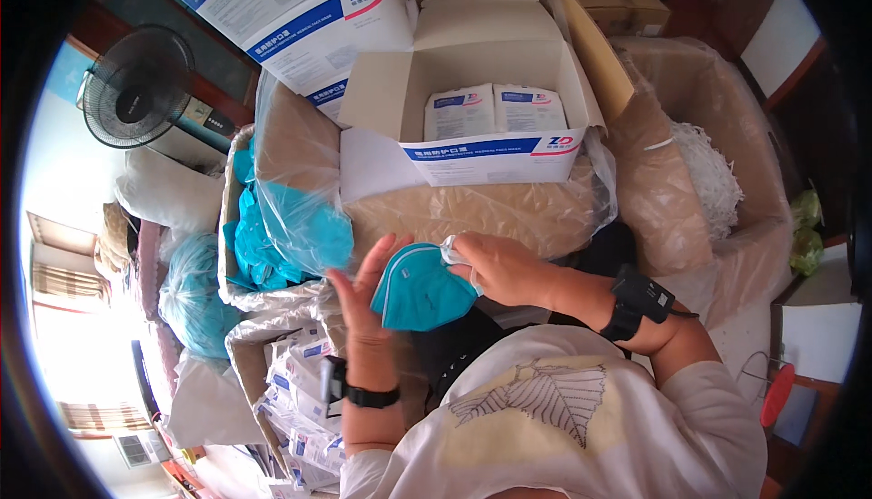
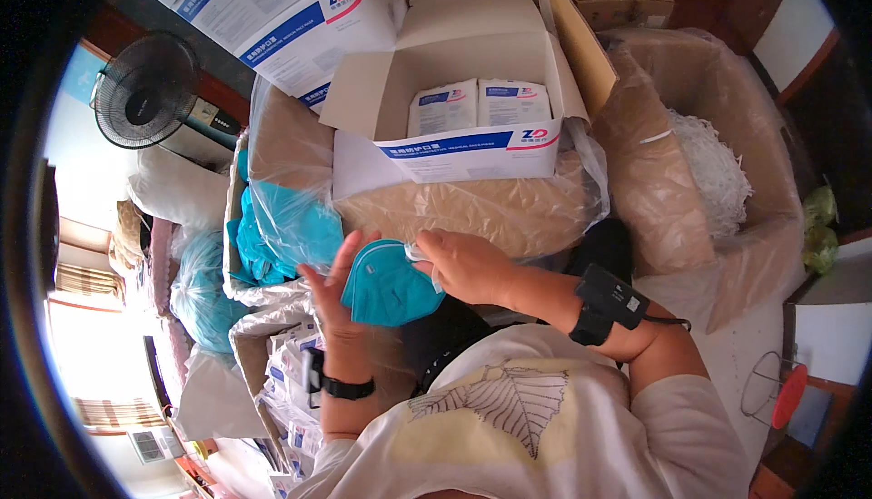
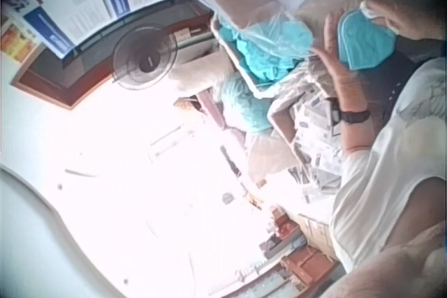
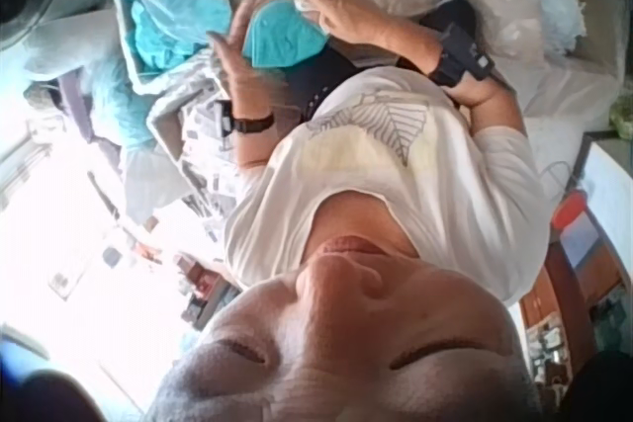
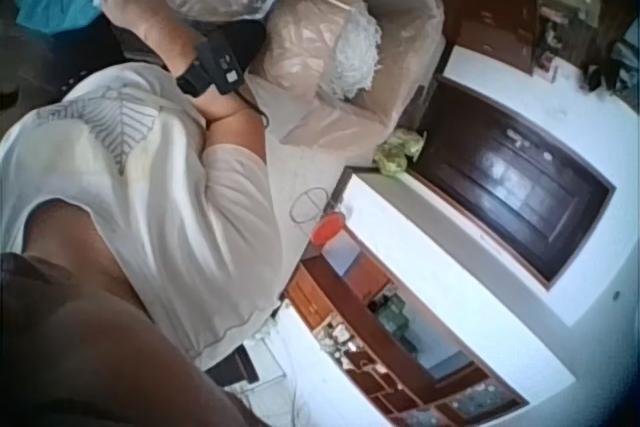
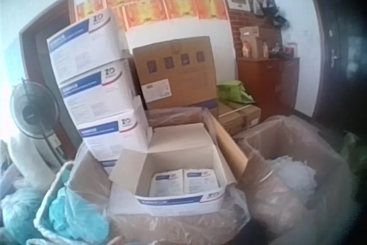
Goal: The person is unpacking medical masks from individual paper envelopes and inspecting or sorting them.
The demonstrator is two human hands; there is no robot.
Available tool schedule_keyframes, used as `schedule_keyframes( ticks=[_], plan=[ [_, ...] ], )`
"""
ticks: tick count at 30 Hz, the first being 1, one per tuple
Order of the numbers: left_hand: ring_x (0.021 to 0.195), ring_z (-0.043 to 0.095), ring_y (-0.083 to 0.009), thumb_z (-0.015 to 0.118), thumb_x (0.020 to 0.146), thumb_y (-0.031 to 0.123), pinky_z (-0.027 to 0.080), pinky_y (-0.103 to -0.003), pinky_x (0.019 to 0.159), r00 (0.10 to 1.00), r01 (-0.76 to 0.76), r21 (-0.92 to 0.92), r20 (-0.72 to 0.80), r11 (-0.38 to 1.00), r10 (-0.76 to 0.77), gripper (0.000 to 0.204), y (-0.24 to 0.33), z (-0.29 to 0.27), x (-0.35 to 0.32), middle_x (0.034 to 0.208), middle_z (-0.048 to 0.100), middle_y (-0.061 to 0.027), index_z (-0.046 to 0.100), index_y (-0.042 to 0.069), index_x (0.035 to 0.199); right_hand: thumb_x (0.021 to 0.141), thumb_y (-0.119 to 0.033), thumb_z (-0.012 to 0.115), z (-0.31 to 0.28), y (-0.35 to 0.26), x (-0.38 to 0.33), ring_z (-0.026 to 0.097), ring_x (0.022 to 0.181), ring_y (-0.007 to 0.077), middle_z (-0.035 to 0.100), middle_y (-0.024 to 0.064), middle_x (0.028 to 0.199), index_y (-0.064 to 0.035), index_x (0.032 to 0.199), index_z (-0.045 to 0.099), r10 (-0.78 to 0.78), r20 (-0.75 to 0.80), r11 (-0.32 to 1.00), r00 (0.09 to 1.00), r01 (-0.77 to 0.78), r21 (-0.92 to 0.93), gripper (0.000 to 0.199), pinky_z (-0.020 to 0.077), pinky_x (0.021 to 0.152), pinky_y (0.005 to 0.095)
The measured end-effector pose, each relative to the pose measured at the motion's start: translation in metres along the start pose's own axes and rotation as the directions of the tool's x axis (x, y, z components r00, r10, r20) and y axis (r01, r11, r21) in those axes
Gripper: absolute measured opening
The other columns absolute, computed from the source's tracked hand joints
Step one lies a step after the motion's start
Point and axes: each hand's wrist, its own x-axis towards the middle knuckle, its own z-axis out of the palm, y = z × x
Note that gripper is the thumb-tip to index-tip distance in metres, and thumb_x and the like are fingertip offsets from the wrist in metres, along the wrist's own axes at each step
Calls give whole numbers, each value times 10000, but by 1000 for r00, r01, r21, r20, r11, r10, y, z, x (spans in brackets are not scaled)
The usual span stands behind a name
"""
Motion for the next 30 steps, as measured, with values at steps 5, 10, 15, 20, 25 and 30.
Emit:
schedule_keyframes(
  ticks=[5,10,15,20,25,30],
  plan=[
    [769,601,-314,612,780,249,465,-364,656,989,129,989,-124,68,-80,287,40,60,11,849,615,-165,584,49,983,837,-175,501,-5,-10,-7,536,757,377,538,188,821,-23,885,378,-70,-14,994,997,68,-86,201,421,614,429],
    [719,567,-327,580,788,152,446,-368,616,985,-151,989,150,-5,-84,145,32,65,12,760,592,-134,588,43,884,859,-212,494,-21,-14,-20,558,666,327,550,164,771,-23,1037,414,115,122,952,986,-144,269,272,430,612,386],
    [717,565,-337,555,802,154,447,-375,614,975,-189,981,193,44,-114,130,37,70,12,768,587,-142,586,49,872,900,-287,433,-33,-5,-14,548,664,285,559,141,757,-23,1018,490,107,497,883,861,-312,350,295,429,643,344],
    [713,564,-339,518,832,162,444,-371,615,993,-5,993,-10,119,118,143,8,52,7,782,582,-156,570,36,876,915,-274,398,-17,-6,-8,540,714,302,554,147,760,-21,879,535,112,363,934,925,-222,279,290,419,666,351],
    [682,550,-364,465,868,246,430,-421,582,959,54,994,-27,-91,283,219,-15,27,6,718,563,-162,543,56,791,902,-234,417,0,6,-4,521,692,332,549,152,763,-12,746,522,-270,78,961,960,274,-45,292,411,636,367],
    [667,544,-356,437,883,280,421,-424,566,884,149,981,-78,-120,460,266,-9,-4,23,714,562,-150,536,58,776,904,-235,412,4,-19,-10,475,513,289,500,139,576,3,679,484,58,278,964,959,-126,234,335,381,528,370]
  ],
)
